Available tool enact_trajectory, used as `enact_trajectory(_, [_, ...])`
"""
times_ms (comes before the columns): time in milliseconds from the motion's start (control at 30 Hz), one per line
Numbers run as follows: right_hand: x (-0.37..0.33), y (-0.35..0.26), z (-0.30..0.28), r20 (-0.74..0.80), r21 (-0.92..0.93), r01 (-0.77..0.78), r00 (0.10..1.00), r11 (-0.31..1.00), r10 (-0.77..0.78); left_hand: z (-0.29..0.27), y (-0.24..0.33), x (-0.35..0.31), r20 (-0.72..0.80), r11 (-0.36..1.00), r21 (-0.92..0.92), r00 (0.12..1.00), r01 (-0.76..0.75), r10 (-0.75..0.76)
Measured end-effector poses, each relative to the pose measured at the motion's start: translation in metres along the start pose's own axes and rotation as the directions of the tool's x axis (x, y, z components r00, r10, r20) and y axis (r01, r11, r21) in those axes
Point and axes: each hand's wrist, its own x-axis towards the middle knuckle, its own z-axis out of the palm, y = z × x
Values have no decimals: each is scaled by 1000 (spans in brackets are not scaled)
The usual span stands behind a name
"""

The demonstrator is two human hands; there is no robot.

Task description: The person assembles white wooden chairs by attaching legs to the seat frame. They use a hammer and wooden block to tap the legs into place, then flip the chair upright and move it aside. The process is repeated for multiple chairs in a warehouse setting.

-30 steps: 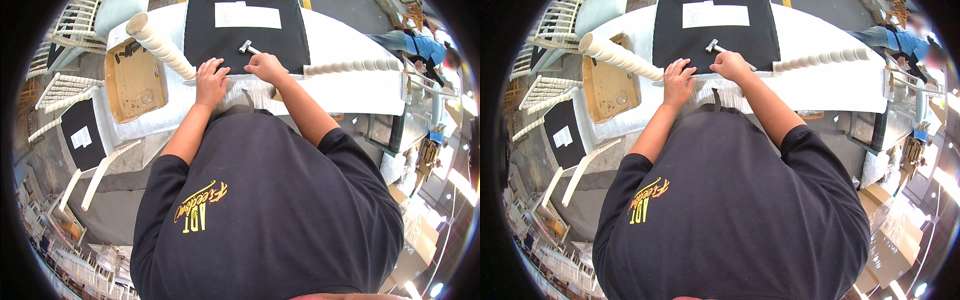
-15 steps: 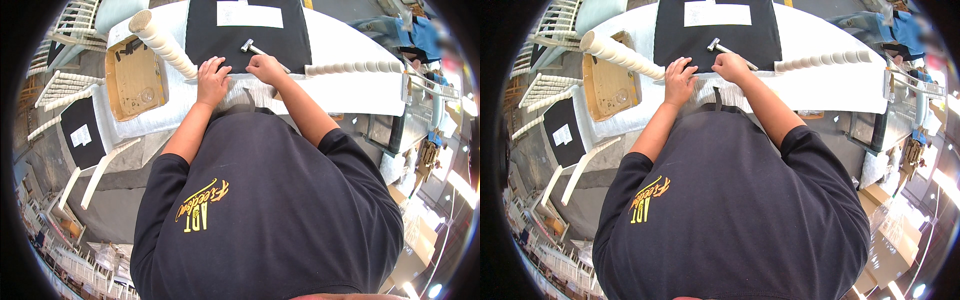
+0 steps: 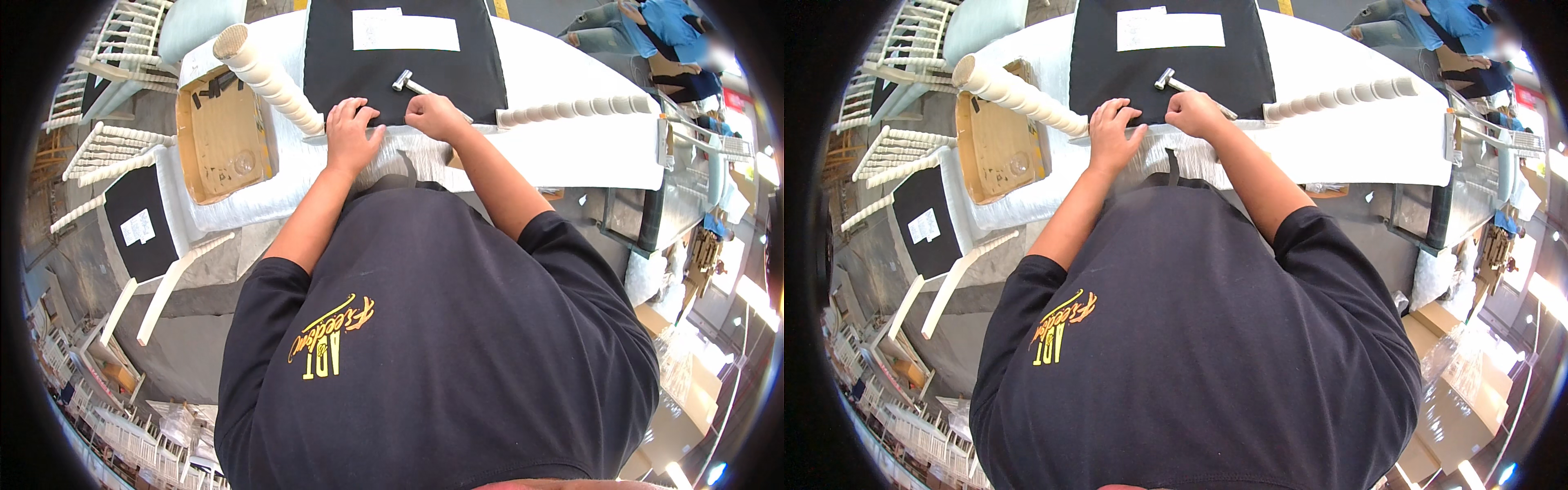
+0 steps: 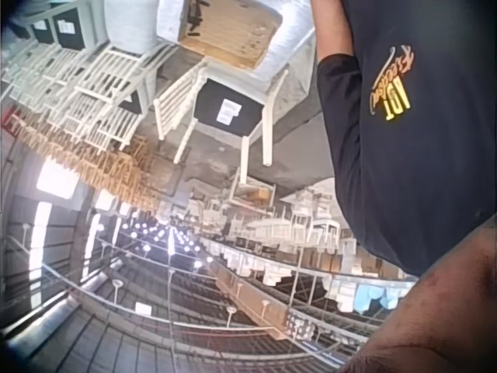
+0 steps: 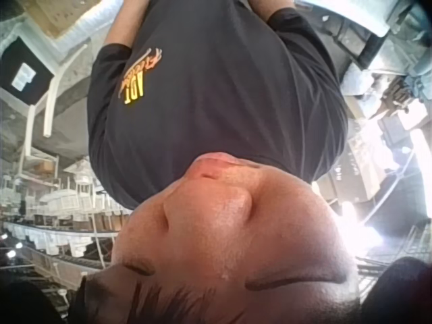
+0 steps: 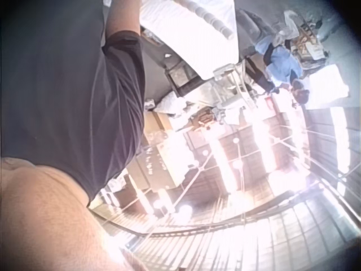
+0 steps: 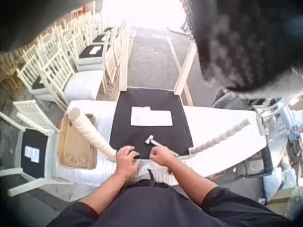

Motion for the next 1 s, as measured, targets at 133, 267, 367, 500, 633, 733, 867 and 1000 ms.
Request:
enact_trajectory(133, [-1, 2, -1, -5, 7, 30, 1000, 1000, -30, 17, 17, 13, 71, 982, 119, 985, 147, -156])
enact_trajectory(267, [-1, 8, -2, -4, 38, 41, 999, 998, -41, 23, 28, 22, 194, 937, 245, 934, 249, -299])
enact_trajectory(367, [-1, 12, -3, 5, 80, 38, 999, 996, -39, 23, 29, 23, 223, 929, 257, 919, 266, -324])
enact_trajectory(500, [-1, 14, -3, 20, 152, 14, 1000, 988, -17, 24, 26, 24, 245, 927, 262, 911, 268, -332])
enact_trajectory(633, [-1, 14, -2, 19, 154, 26, 999, 988, -29, 23, 26, 27, 276, 918, 273, 891, 287, -360])
enact_trajectory(733, [2, 17, 0, 12, 135, 53, 998, 989, -55, 22, 31, 34, 313, 904, 283, 861, 320, -402])
enact_trajectory(867, [5, 16, 2, 17, 104, 69, 997, 992, -71, 19, 35, 41, 365, 883, 307, 812, 356, -455])
enact_trajectory(1000, [6, 15, 1, 44, 77, 54, 997, 996, -57, 16, 37, 44, 399, 877, 312, 787, 366, -470])
